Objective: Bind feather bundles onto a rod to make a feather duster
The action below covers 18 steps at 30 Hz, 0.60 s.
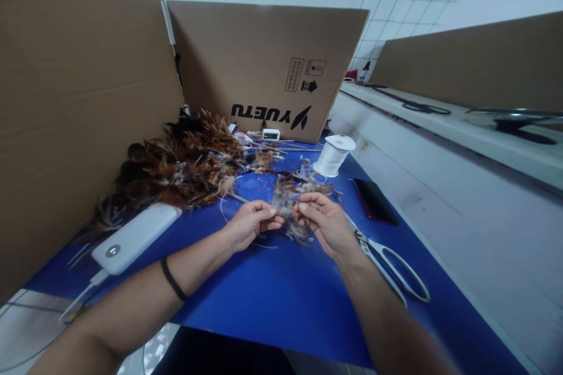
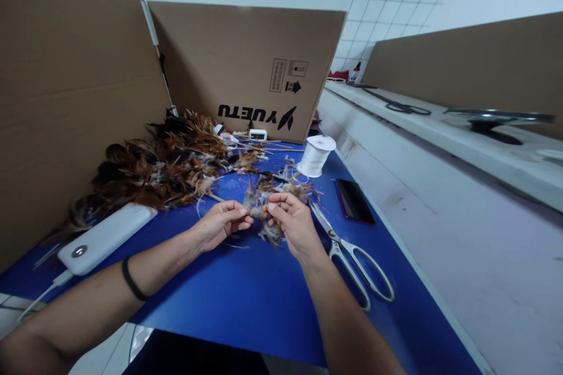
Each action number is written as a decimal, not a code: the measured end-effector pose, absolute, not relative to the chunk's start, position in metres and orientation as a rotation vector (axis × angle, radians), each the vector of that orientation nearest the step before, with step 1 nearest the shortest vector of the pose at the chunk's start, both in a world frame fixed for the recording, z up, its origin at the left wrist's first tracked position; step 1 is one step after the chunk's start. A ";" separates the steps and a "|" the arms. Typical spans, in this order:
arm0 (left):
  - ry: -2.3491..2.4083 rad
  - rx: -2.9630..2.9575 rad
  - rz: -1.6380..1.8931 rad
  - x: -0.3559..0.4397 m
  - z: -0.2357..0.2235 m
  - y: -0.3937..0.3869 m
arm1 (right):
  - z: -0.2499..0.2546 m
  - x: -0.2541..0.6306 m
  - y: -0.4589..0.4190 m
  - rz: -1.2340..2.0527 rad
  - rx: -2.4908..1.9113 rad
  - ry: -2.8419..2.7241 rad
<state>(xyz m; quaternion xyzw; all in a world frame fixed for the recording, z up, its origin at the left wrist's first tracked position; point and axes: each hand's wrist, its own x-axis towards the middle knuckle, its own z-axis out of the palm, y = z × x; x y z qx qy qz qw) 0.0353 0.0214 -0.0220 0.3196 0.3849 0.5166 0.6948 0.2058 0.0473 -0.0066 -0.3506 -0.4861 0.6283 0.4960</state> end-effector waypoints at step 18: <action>0.836 0.743 1.157 0.034 -0.023 0.021 | -0.012 0.200 0.043 1.349 -0.963 -1.608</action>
